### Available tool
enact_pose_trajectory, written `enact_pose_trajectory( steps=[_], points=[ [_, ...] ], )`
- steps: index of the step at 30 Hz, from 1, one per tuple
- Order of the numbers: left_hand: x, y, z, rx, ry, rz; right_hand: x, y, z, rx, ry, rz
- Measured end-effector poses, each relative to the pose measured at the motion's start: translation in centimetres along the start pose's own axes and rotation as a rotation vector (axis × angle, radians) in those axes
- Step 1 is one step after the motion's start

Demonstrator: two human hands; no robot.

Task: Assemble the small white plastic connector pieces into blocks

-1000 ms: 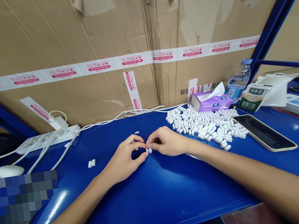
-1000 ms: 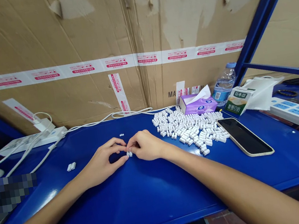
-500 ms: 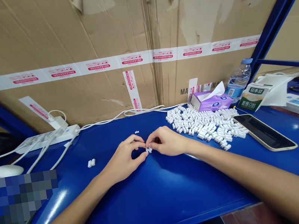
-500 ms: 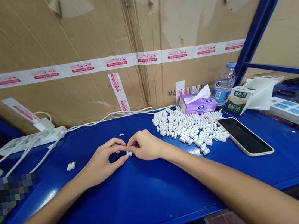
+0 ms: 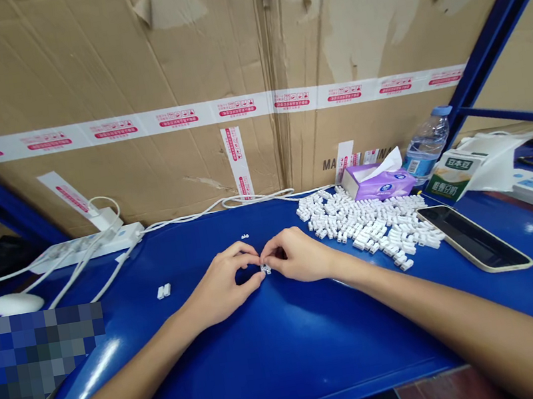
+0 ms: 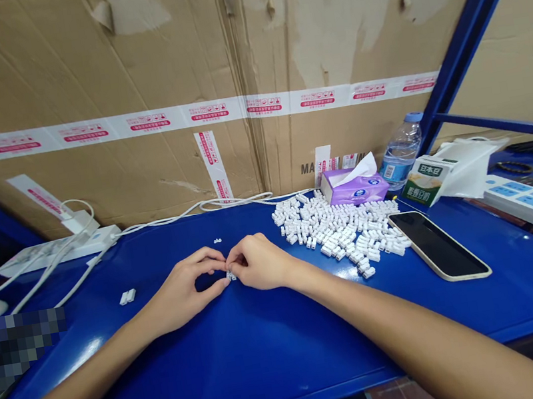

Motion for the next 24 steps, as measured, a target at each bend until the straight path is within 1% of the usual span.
enact_pose_trajectory(
  steps=[6, 10, 14, 18, 24],
  points=[
    [-0.03, -0.01, 0.16, 0.000, 0.005, -0.011, 0.09, -0.09, 0.29, -0.006, 0.004, -0.001],
    [-0.03, 0.13, 0.19, 0.000, 0.003, -0.025, 0.15, -0.04, 0.01, -0.034, -0.022, -0.021],
    [0.02, 0.24, 0.54, 0.004, 0.019, -0.040, 0.12, 0.02, -0.26, -0.056, -0.008, -0.028],
    [0.10, 0.25, 0.66, 0.012, 0.019, -0.050, 0.08, 0.05, -0.49, -0.046, 0.007, -0.027],
    [0.14, 0.20, 0.58, 0.004, 0.018, -0.042, 0.14, -0.05, -0.38, -0.014, -0.008, -0.033]
  ],
)
Point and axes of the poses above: each hand's wrist, its own x-axis away from the middle knuckle, its own y-axis out of the back of the hand, z = x × y, the point moved 10 cm from there along -x, towards the middle knuckle
